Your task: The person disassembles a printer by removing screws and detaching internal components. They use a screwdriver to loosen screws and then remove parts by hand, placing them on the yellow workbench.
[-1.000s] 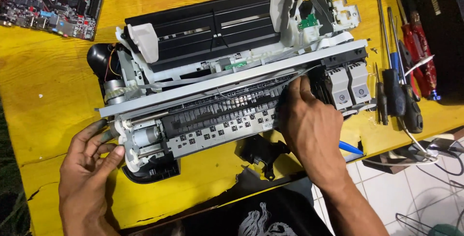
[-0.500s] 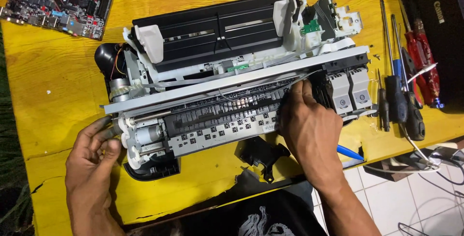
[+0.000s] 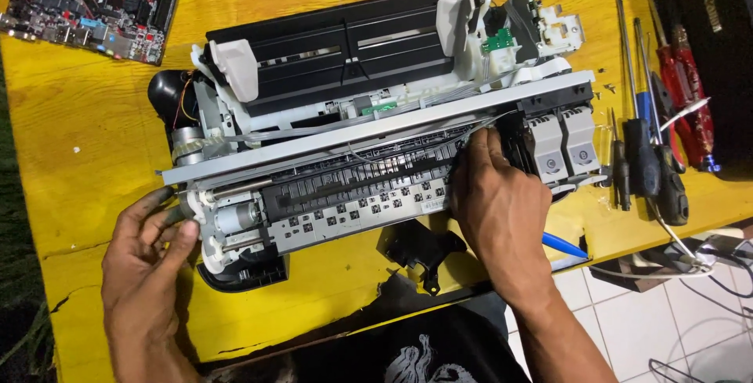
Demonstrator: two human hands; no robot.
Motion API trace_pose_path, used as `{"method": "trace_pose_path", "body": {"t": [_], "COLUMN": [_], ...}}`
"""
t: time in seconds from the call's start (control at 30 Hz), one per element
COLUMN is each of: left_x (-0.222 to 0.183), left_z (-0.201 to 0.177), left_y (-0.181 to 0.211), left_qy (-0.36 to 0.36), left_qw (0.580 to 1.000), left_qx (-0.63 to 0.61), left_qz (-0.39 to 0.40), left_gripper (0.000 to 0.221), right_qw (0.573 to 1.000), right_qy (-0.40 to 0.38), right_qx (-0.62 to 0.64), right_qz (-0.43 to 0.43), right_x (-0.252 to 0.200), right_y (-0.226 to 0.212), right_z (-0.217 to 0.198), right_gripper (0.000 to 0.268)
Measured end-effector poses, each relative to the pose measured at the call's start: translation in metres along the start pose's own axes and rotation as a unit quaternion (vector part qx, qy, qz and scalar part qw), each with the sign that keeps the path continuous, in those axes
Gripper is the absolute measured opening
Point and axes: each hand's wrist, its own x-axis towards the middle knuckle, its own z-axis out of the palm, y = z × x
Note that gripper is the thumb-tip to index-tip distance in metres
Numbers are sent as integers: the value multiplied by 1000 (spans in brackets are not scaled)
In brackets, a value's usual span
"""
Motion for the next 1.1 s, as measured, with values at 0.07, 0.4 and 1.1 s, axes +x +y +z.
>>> {"method": "trace_pose_path", "body": {"t": [0.07, 0.4, 1.1], "left_x": [-2, -7, -2], "left_z": [-5, 3, -2], "left_y": [0, 20, 4], "left_qy": [-33, -23, -41], "left_qw": [999, 999, 999], "left_qx": [-33, -5, -29], "left_qz": [-22, -31, -8], "left_gripper": [71, 67, 67], "right_qw": [1000, 992, 978], "right_qy": [9, 24, -34], "right_qx": [17, 127, 195], "right_qz": [5, 14, 71], "right_x": [1, 9, -12], "right_y": [0, 7, 3], "right_z": [1, -1, -16], "right_gripper": [19, 15, 42]}}
